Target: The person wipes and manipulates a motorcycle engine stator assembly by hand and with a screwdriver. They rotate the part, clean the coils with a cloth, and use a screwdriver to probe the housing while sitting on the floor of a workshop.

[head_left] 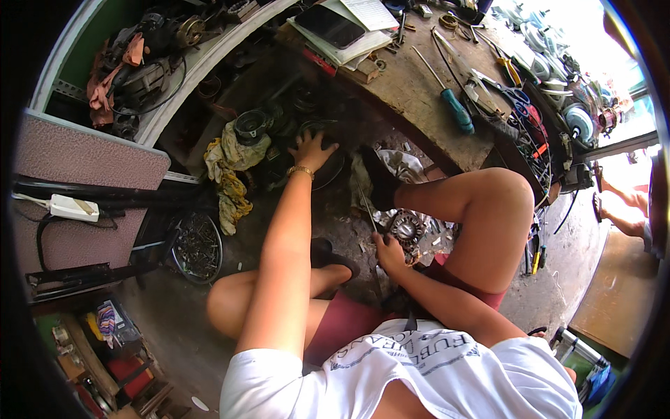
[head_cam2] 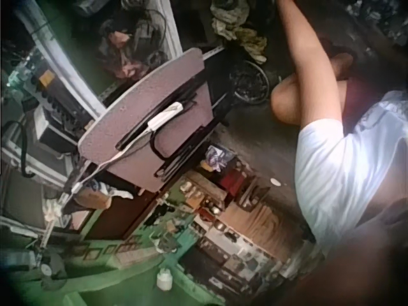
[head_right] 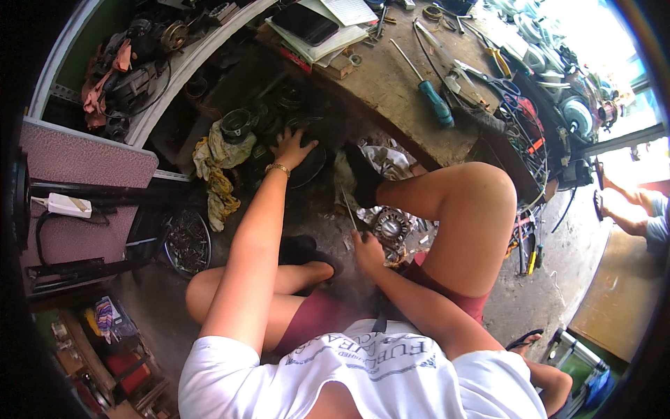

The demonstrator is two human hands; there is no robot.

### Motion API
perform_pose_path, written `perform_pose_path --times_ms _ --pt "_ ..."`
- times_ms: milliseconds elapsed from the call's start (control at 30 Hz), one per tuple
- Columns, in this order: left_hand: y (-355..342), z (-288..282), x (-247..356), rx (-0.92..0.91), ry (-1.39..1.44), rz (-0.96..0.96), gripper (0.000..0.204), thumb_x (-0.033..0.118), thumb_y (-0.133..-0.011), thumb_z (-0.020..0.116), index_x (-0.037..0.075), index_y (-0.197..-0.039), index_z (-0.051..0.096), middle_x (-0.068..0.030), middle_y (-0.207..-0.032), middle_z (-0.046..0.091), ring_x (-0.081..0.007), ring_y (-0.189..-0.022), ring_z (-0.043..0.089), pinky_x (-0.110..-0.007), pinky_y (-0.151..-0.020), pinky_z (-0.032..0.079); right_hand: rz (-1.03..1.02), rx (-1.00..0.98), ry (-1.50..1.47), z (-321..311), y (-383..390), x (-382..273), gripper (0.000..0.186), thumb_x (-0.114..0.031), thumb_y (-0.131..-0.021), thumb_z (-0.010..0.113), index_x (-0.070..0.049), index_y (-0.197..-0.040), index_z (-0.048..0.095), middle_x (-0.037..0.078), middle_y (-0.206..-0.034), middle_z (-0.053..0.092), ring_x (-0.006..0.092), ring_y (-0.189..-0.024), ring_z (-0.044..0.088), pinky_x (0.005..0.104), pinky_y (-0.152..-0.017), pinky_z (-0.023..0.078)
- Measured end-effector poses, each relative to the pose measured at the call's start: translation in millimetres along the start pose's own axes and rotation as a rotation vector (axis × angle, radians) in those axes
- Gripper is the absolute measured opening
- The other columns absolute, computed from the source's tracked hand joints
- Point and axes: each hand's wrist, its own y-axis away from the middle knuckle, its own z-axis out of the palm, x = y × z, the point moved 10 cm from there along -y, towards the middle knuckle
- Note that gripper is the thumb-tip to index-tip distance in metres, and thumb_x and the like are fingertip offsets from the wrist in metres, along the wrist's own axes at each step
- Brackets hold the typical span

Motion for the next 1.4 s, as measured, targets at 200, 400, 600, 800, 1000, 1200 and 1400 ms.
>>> perform_pose_path --times_ms 200,400,600,800,1000,1200,1400 --pt "36 -2 -6 -0.066 0.113 0.074 0.099 0.051 -0.071 0.074 0.03 -0.148 0.016 -0.0099 -0.155 0.013 -0.04 -0.14 0.017 -0.069 -0.104 0.02 -0.01 -0.018 -0.002 15 -52 -15 0.058 -0.055 -0.088 0.045 -0.002 -0.092 0.067 0.016 -0.071 0.066 0.03 -0.073 0.066 0.0393 -0.072 0.049" --pt "46 -7 -5 -0.15 0.048 0.053 0.104 0.039 -0.07 0.079 0.029 -0.15 0.012 -0.0057 -0.157 0.007 -0.0352 -0.143 0.011 -0.067 -0.106 0.021 -0.068 -0.018 0.027 34 -47 -28 0.058 -0.056 -0.089 0.043 -0.003 -0.099 0.065 0.017 -0.072 0.065 0.0332 -0.075 0.066 0.0434 -0.073 0.048" --pt "55 -4 -25 -0.102 0.005 -0.014 0.1 0.036 -0.072 0.078 0.03 -0.149 0.013 -0.0032 -0.158 0.006 -0.0359 -0.143 0.009 -0.065 -0.107 0.023 -0.202 0.041 0.059 50 -61 -75 0.063 -0.06 -0.089 0.041 -0.003 -0.105 0.064 0.022 -0.081 0.066 0.0387 -0.084 0.064 0.0454 -0.078 0.046" --pt "52 -8 -30 -0.093 0.084 -0.017 0.103 0.037 -0.067 0.081 0.028 -0.148 0.018 -0.0087 -0.154 0.015 -0.0383 -0.141 0.017 -0.063 -0.106 0.026 -0.207 -0.201 -0.02 82 -94 -97 0.065 -0.058 -0.091 0.044 0.001 -0.113 0.058 0.021 -0.086 0.065 0.0335 -0.077 0.064 0.0411 -0.077 0.048" --pt "36 -23 -28 -0.146 0.045 -0.15 0.1 0.057 -0.064 0.076 0.021 -0.144 0.029 -0.0154 -0.146 0.025 -0.0437 -0.132 0.03 -0.054 -0.105 0.032 0.128 -0.601 -0.565 89 -38 -120 0.062 -0.056 -0.09 0.05 0.001 -0.114 0.055 0.011 -0.069 0.057 0.0232 -0.051 0.056 0.0377 -0.05 0.049" --pt "-15 -17 -27 0.098 -0.05 0.013 0.088 0.058 -0.069 0.071 0.016 -0.139 0.04 -0.0181 -0.147 0.033 -0.0401 -0.129 0.038 -0.047 -0.103 0.038 0.068 -0.534 -0.438 95 -66 -104 0.058 -0.052 -0.091 0.052 0.002 -0.113 0.055 0.015 -0.092 0.059 0.0253 -0.07 0.059 0.0364 -0.068 0.048" --pt "-35 3 37 -0.378 0.146 0.203 0.072 0.057 -0.073 0.067 0.006 -0.123 0.059 -0.0186 -0.13 0.054 -0.0317 -0.119 0.052 -0.037 -0.101 0.04 0.188 -0.51 -0.63 68 -42 -117 0.046 -0.05 -0.092 0.052 -0.004 -0.095 0.055 0.006 -0.067 0.055 0.0174 -0.053 0.053 0.0317 -0.047 0.04"
